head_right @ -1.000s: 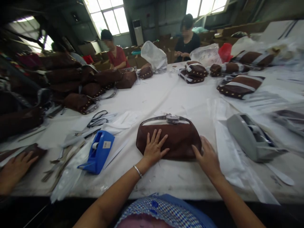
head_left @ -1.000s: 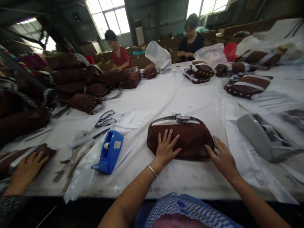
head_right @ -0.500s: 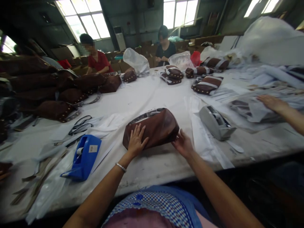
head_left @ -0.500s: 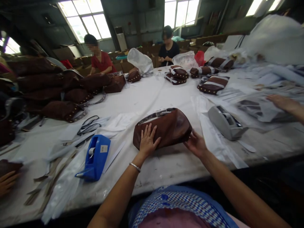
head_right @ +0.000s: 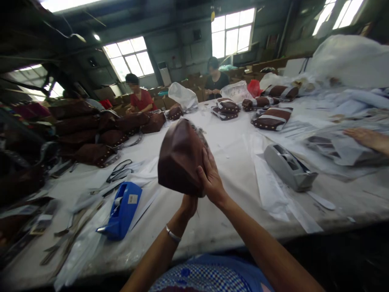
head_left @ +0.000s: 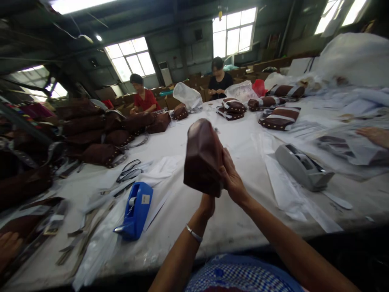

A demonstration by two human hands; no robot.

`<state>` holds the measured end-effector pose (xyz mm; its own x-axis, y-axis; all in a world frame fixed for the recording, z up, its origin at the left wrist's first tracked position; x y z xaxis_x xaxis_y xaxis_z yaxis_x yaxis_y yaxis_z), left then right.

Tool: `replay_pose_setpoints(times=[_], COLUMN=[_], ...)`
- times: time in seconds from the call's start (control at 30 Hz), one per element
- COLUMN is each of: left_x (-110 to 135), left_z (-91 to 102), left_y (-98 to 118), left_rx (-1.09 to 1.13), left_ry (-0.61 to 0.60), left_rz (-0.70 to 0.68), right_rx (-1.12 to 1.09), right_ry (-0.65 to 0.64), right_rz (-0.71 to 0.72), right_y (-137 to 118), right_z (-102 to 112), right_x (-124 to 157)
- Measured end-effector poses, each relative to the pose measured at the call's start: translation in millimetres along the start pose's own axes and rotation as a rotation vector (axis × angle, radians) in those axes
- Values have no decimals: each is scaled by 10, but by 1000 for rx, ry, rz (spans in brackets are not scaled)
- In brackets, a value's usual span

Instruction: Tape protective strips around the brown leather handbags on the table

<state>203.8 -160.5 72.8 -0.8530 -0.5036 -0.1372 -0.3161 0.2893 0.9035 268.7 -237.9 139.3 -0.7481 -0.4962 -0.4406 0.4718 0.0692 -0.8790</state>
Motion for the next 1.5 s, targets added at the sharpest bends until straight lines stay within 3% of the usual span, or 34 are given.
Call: replay_pose_setpoints(times=[0.07,0.13,0.2,0.27,0.33,0.4,0.47,0.57,0.6,0.67,0.73,0.77,0.87,0.9,1.03,1.13,1.3,1.37,1.5], left_x=[81,202,437,805,1197,1399,1231,696,578,419,379,400,513,540,548,536,735,819,831], left_z=[-148,-163,-103,-31,16,98,315,593,612,606,603,609,623,622,579,587,652,766,989], left_y=[-112,-376,-763,-1078,-1170,-983,-563,244,356,273,5,-112,-280,-289,-267,-205,-145,-70,93], left_rx=[303,501,512,428,364,239,-166,-801,-971,-1280,-1503,-1574,-1663,-1671,-1687,-1656,-1542,-1519,-1417], left_ry=[-26,26,129,184,141,35,-39,101,127,99,26,4,-10,-8,-58,-142,-529,-495,-258], left_rz=[8,103,328,604,851,935,714,16,-151,-314,-351,-358,-379,-384,-393,-360,-319,-312,-245], right_rx=[273,623,853,943,971,976,964,932,913,828,716,687,801,865,1022,1041,897,844,829], right_ry=[-60,-144,-233,-316,-361,-370,-372,-386,-408,-509,-541,-472,-37,-1,-267,-352,-560,-647,-674], right_rz=[149,291,334,313,289,276,279,266,252,233,247,262,329,346,417,356,490,582,677], right_y=[-214,-215,18,337,600,755,818,818,797,691,467,332,84,137,790,1130,995,885,757], right_z=[-72,-258,-443,-569,-628,-647,-664,-649,-618,-522,-316,-155,367,401,39,-50,36,53,39], right_x=[15,138,324,531,710,833,900,872,821,664,424,277,21,55,506,701,709,762,830])
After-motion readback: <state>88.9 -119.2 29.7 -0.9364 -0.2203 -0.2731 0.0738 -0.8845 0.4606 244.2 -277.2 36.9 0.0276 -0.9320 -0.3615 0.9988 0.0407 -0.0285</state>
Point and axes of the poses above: each hand's wrist, its own x-axis away from the middle knuckle, its own z-axis out of the back of the hand, y = z × x, the point moved 8 cm from there along -x, towards the middle knuckle, and after that the axes turned 5 degrees about x, right-handed, at the moved point
